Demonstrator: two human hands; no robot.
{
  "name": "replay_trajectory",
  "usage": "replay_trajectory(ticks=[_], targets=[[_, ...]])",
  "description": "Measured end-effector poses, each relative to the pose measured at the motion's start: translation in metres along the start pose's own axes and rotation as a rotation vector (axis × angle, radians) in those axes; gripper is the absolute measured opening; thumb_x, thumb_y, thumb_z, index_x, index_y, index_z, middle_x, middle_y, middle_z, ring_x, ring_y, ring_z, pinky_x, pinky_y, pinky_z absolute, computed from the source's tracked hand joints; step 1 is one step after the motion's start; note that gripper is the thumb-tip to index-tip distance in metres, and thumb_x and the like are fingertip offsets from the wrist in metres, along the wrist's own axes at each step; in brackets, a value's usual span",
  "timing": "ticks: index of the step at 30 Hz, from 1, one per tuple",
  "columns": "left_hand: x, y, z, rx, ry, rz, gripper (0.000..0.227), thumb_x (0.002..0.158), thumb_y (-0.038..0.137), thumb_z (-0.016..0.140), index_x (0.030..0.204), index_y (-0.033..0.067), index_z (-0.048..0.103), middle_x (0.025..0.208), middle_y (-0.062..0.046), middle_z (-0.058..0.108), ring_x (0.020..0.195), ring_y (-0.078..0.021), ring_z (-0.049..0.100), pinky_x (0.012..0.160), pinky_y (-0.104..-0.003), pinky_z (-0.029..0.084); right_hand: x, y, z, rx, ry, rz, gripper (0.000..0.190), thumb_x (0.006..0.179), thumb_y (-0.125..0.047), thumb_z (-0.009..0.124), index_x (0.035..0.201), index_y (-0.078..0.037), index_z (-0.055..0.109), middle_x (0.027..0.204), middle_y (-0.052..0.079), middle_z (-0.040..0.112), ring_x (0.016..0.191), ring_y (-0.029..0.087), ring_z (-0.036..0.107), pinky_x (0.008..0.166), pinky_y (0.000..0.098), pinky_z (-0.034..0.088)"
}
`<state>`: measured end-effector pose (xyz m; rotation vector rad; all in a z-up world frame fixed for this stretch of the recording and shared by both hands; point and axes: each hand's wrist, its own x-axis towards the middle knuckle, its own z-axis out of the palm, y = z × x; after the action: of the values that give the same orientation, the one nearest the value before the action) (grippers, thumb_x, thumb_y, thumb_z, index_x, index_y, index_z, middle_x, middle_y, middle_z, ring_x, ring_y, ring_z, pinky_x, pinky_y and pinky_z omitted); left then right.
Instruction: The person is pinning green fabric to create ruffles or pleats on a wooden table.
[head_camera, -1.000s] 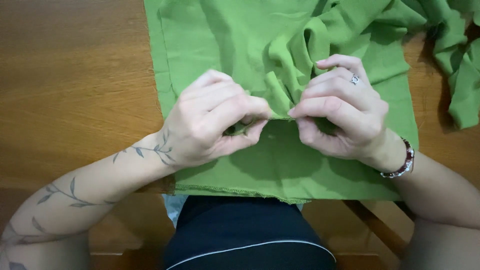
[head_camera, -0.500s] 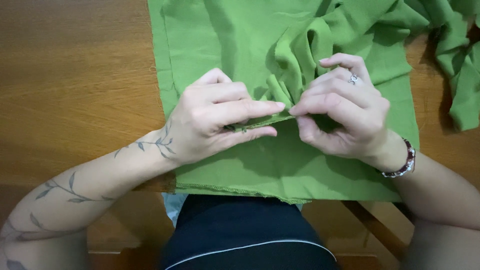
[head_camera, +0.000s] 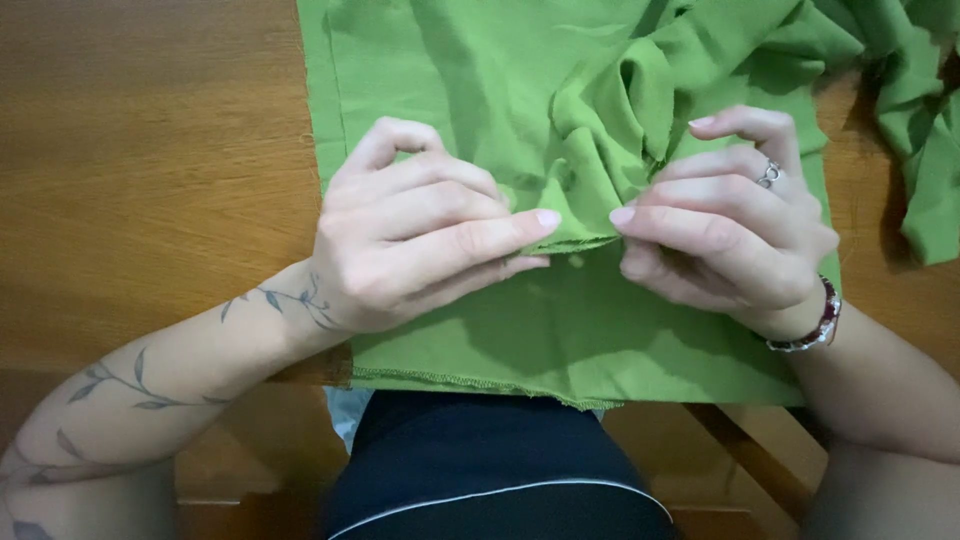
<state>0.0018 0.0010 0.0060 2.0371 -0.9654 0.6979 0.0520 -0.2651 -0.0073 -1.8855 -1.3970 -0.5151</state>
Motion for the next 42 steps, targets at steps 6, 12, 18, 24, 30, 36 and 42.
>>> replay_trajectory(ticks=[6,12,18,24,30,36,42], targets=[[0.004,-0.001,-0.007,0.022,-0.004,-0.005,0.008,0.100,0.013,0.076,0.102,0.0054,0.075,0.080,-0.003,0.074,0.080,-0.0186,0.073,0.077,-0.035,0.041,-0.002,0.001,-0.004,-0.016,-0.019,0.008,0.017,0.098,-0.016,0.067,0.095,0.000,0.071,0.081,0.011,0.068,0.068,0.025,0.060,0.087,0.0495,0.051],[0.011,-0.005,-0.011,0.116,0.024,0.097,0.012,0.101,0.013,0.073,0.089,0.0095,0.074,0.077,-0.002,0.072,0.078,-0.0215,0.072,0.076,-0.037,0.042,0.001,0.000,-0.011,-0.048,-0.048,-0.030,0.013,0.097,-0.013,0.069,0.095,-0.001,0.074,0.082,0.012,0.068,0.070,0.027,0.062,0.082,0.0477,0.053],[0.009,0.000,-0.011,0.010,-0.158,0.238,0.010,0.100,0.003,0.074,0.092,0.0095,0.075,0.083,-0.007,0.075,0.074,-0.0172,0.068,0.076,-0.033,0.051,0.011,-0.007,-0.032,-0.127,-0.163,-0.245,0.013,0.097,-0.010,0.069,0.094,-0.001,0.077,0.082,0.012,0.074,0.071,0.024,0.065,0.078,0.0428,0.053],[-0.004,0.007,0.000,0.090,-0.345,-0.053,0.042,0.077,0.015,0.092,0.106,0.0054,0.064,0.100,-0.011,0.068,0.087,-0.0241,0.063,0.075,-0.037,0.051,-0.033,-0.014,-0.036,-0.051,-0.146,0.029,0.006,0.098,-0.004,0.069,0.103,-0.002,0.072,0.097,0.016,0.072,0.088,0.027,0.069,0.095,0.0502,0.054],[0.007,0.016,-0.007,-0.141,-0.374,-0.496,0.032,0.081,-0.003,0.063,0.111,0.0039,0.055,0.103,-0.009,0.063,0.091,-0.0210,0.066,0.079,-0.031,0.055,-0.040,0.004,-0.035,0.036,0.050,0.255,0.010,0.107,0.008,0.049,0.105,0.012,0.058,0.097,0.025,0.065,0.094,0.037,0.069,0.083,0.0389,0.058],[0.015,0.000,-0.022,-0.353,-0.273,-0.831,0.015,0.084,0.002,0.061,0.094,0.0102,0.070,0.081,0.005,0.067,0.071,-0.0033,0.057,0.067,-0.019,0.049,-0.003,0.021,-0.041,0.054,0.011,0.325,0.009,0.114,0.018,0.043,0.115,0.015,0.051,0.087,0.018,0.050,0.063,0.019,0.043,0.055,0.0296,0.036],[0.014,-0.042,-0.034,-0.926,-0.281,-1.286,0.017,0.089,0.019,0.060,0.101,0.0130,0.070,0.060,0.011,0.041,0.056,-0.0033,0.031,0.050,-0.019,0.023,0.034,0.033,-0.045,0.075,-0.048,0.484,0.009,0.135,0.015,0.052,0.127,0.019,0.053,0.090,0.017,0.042,0.069,0.023,0.038,0.060,0.0344,0.029]])
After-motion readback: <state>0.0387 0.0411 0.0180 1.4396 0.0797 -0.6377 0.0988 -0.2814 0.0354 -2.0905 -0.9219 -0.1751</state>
